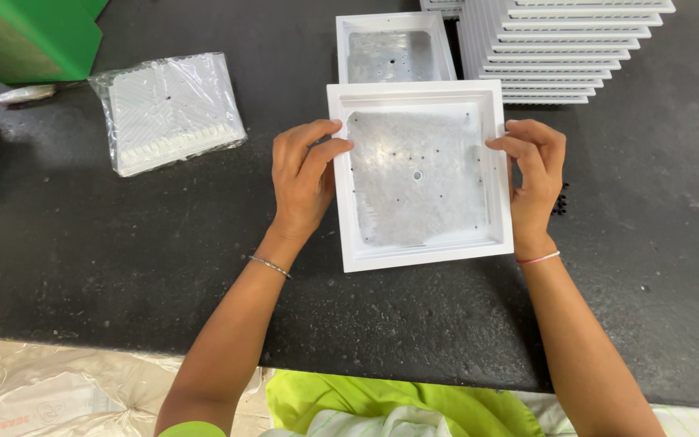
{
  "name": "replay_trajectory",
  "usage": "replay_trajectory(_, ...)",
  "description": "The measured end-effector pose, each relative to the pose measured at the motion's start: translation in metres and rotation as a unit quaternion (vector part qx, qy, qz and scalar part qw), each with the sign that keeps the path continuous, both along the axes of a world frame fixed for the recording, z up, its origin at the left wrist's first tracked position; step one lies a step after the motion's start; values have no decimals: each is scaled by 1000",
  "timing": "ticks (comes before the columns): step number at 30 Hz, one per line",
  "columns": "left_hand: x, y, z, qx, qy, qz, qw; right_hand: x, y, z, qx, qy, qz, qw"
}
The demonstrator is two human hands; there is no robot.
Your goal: The person places small black fasteners into holes on white square panel frames, stacks the finished panels, and wraps panels in clear plastic film. They handle panels one at a time, pressing each fastener into place before moving to the next panel.
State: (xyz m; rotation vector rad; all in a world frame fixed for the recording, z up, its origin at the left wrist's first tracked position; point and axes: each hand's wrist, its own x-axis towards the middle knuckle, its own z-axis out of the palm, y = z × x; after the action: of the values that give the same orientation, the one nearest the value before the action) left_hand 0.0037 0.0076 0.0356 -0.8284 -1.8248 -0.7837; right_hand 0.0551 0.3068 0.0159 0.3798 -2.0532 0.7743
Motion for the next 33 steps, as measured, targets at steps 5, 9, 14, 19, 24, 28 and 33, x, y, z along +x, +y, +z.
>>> replay_trajectory(5,-1,-2,0,10,-7,-9,1000,-1,2,-2,-14,-15,8,1000)
replay_trajectory(9,-2,-2,-1,9,-10,-10,1000,-2,2,-4,-25,-26,8,999)
replay_trajectory(14,0,-1,2,6,-13,-6,1000,-1,0,0,-14,-27,6,1000)
replay_trajectory(19,-1,-4,6,1,1,-21,1000,3,-3,9,26,-16,2,1000)
replay_trajectory(24,0,-1,3,-2,-3,-20,1000,6,-5,14,-6,-41,14,999)
replay_trajectory(28,-2,-1,2,-8,-10,-28,1000,6,-4,17,-45,-52,48,996)
replay_trajectory(33,-2,-1,3,10,-44,-56,997,3,2,17,-140,-70,124,980)
